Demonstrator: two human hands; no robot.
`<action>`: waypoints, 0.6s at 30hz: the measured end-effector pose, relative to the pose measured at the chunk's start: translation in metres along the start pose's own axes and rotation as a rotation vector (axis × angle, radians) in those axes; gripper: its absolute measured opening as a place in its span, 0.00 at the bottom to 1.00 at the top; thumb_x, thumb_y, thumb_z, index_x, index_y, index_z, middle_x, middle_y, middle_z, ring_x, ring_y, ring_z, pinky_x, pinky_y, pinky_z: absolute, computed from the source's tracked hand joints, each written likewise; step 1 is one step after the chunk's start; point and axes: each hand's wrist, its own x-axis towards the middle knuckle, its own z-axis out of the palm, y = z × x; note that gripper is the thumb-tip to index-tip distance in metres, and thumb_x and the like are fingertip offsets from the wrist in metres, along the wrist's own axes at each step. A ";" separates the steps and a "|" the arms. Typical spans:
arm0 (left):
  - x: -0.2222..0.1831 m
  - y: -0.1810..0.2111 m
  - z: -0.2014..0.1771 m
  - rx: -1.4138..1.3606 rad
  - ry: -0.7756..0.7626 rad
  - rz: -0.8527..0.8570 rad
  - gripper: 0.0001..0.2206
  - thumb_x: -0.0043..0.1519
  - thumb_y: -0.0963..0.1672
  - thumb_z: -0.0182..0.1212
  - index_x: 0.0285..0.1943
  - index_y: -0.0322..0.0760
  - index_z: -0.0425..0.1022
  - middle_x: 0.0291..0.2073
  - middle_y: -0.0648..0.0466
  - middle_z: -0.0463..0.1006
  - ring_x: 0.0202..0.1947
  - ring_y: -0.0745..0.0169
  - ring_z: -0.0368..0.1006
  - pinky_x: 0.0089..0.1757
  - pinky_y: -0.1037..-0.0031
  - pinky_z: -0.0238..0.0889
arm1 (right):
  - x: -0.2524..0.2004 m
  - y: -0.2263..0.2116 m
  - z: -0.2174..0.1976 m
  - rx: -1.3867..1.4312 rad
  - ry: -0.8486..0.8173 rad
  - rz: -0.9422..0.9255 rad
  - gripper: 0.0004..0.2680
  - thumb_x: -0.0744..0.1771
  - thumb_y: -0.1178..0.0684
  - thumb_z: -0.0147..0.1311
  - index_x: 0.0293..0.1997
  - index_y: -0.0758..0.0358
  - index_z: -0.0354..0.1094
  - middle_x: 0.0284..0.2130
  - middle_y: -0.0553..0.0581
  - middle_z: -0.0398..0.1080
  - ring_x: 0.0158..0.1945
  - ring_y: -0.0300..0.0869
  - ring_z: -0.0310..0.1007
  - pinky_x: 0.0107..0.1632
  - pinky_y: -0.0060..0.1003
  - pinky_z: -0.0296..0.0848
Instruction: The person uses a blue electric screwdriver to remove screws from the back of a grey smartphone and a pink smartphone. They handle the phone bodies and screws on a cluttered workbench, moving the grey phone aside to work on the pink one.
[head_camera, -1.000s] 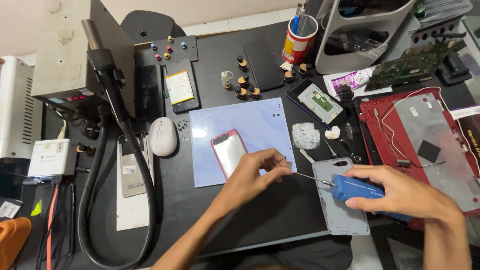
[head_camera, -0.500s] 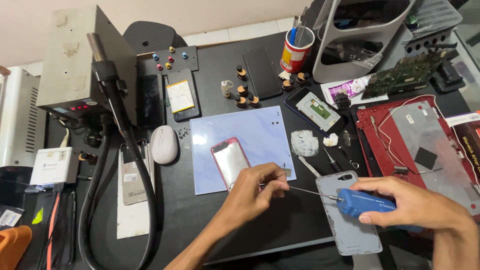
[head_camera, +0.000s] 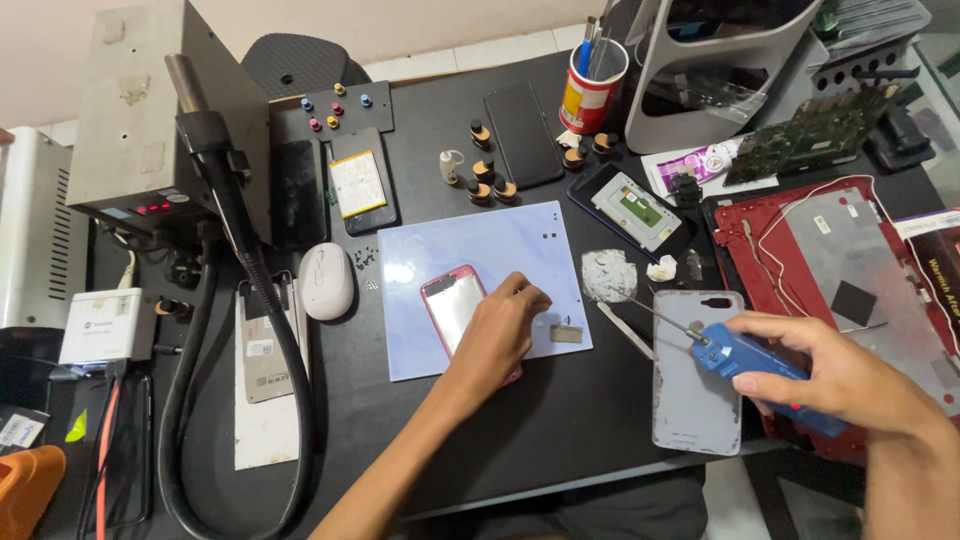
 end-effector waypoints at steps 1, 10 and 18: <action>0.002 -0.002 0.001 0.008 -0.003 0.007 0.08 0.60 0.33 0.55 0.42 0.28 0.78 0.42 0.43 0.76 0.39 0.39 0.75 0.41 0.58 0.68 | -0.002 -0.005 0.002 0.015 0.021 0.028 0.24 0.58 0.52 0.69 0.60 0.62 0.72 0.25 0.56 0.75 0.26 0.38 0.71 0.32 0.36 0.73; 0.002 -0.005 -0.006 -0.134 0.004 -0.286 0.13 0.62 0.43 0.67 0.35 0.24 0.73 0.28 0.41 0.75 0.28 0.54 0.71 0.34 0.66 0.64 | -0.010 -0.044 0.032 0.341 0.124 -0.283 0.22 0.62 0.50 0.59 0.60 0.76 0.72 0.25 0.60 0.74 0.28 0.39 0.71 0.34 0.32 0.69; -0.032 0.008 0.008 -0.984 -0.255 -0.170 0.31 0.68 0.50 0.53 0.79 0.39 0.50 0.65 0.50 0.68 0.58 0.61 0.70 0.59 0.69 0.63 | 0.005 -0.076 0.123 0.842 0.267 -0.353 0.23 0.68 0.44 0.52 0.65 0.74 0.62 0.28 0.65 0.73 0.29 0.39 0.73 0.31 0.29 0.70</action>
